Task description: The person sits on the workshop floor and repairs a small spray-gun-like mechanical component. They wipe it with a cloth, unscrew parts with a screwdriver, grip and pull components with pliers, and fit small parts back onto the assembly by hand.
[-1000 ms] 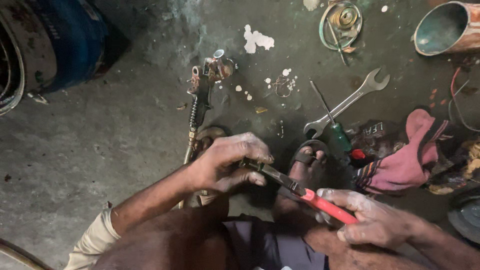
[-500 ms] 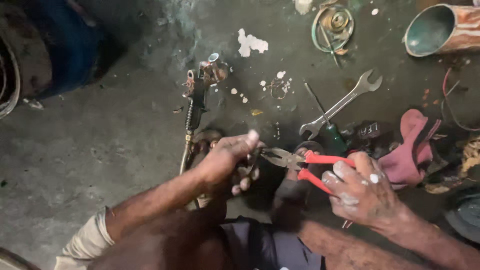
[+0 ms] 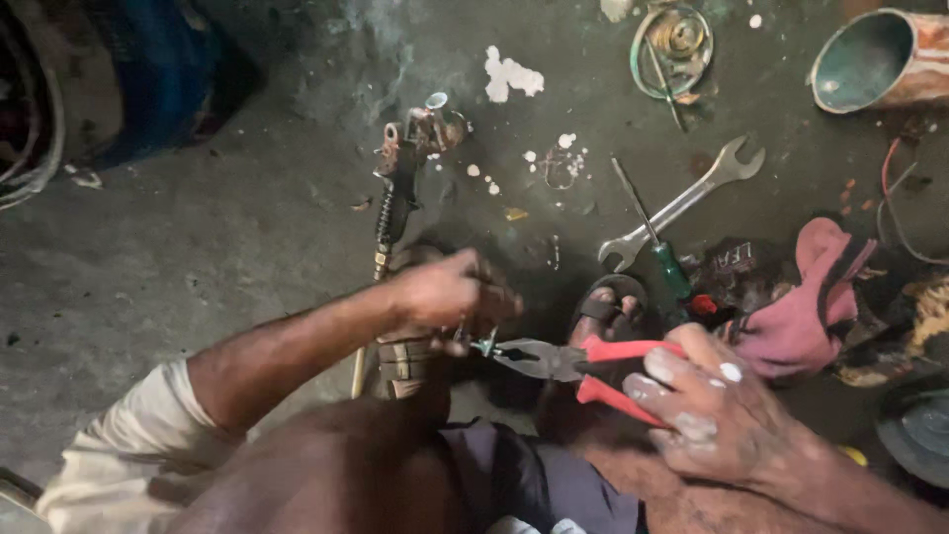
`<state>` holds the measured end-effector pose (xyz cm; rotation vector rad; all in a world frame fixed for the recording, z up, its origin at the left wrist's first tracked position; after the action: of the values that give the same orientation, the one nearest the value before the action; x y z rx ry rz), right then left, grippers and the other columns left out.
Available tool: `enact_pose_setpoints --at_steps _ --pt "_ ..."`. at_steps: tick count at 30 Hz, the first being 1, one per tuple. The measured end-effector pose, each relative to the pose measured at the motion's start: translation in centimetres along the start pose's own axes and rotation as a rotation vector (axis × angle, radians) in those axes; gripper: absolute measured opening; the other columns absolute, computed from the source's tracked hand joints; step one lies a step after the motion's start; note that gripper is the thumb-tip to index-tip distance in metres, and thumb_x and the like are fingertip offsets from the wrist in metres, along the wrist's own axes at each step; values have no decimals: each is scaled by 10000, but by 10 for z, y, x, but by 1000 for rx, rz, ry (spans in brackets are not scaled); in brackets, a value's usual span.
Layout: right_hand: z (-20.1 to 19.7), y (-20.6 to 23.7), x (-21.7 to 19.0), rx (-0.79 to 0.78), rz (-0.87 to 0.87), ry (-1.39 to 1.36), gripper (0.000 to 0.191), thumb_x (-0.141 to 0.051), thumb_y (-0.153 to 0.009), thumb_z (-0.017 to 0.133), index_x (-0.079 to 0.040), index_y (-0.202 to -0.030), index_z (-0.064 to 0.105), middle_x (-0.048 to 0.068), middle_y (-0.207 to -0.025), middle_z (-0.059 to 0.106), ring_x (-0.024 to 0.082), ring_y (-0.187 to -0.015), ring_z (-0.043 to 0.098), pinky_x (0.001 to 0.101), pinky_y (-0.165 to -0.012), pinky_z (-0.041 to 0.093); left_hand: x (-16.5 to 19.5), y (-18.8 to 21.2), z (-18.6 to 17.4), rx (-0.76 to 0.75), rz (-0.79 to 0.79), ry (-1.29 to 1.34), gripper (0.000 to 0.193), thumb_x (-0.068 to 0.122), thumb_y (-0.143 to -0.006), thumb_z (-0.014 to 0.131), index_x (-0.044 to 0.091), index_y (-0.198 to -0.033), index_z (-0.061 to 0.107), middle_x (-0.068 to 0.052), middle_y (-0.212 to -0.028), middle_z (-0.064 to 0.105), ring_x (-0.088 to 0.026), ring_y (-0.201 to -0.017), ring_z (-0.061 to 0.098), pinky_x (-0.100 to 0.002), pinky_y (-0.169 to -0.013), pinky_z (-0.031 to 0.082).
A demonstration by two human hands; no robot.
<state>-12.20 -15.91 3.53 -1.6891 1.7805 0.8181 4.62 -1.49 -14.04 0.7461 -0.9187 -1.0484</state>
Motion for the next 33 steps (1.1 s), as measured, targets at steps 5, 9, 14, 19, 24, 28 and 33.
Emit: enact_pose_setpoints --at_steps 5,9,14,19,24,28,33 --pt "8 5 21 -140 240 -92 384 -54 -509 722 -75 -892 694 95 -812 535 311 -753 543 407 -593 483 26 26 7 -189 517 24 388 193 -905 696 -16 -1227 640 -154 -1079 685 -226 -977 664 -377 -817 561" --pt "16 9 23 -126 221 -97 494 -66 -549 725 -28 -1041 698 112 -956 604 333 -838 578 443 -687 496 80 101 -18 384 1211 -405 1177 464 -589 916 -4 -1519 368 -287 -1505 365 -327 -1347 461 -419 -1058 469" --pt "26 7 7 -132 60 -130 646 -84 -558 715 -118 -1203 717 51 -1160 686 319 -919 596 419 -797 524 115 118 -3 494 1335 -661 701 354 -816 879 82 -1385 572 -231 -1434 495 -364 -1325 543 -474 -1075 504" --pt "44 28 30 -346 509 -421 719 -70 -665 713 -167 -1377 686 54 -1200 666 251 -1028 633 357 -846 567 109 138 -20 502 1439 -572 328 227 -931 714 170 -1234 601 -90 -1255 646 -322 -1198 657 -461 -1009 542" --pt "47 30 31 -277 486 -499 622 -30 -652 710 -71 -1272 673 130 -1221 666 301 -1086 666 391 -837 561 91 164 22 456 1781 -1187 350 167 -849 750 146 -1193 691 -129 -1191 693 -290 -1061 700 -468 -924 570" --pt "48 27 23 -301 319 -322 603 -79 -669 732 -106 -1271 708 107 -1038 662 302 -955 628 398 -800 532 106 97 15 169 1109 -827 401 268 -886 745 38 -1214 753 -70 -845 687 -217 -764 665 -373 -689 536" --pt "39 26 17 -340 264 -196 660 -147 -614 767 -187 -1273 761 49 -1013 665 277 -947 602 364 -808 528 62 38 -6 -42 397 -454 271 301 -903 676 48 -958 757 -48 -801 752 -121 -746 690 -329 -663 562"
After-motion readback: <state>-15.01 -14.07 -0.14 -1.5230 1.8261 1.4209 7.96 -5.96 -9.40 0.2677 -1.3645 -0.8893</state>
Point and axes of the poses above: each hand's wrist, its own y-axis away from the middle knuckle, its own z-axis out of the palm, x = y × z, the point moved 8 cm from there along -y, towards the middle knuckle
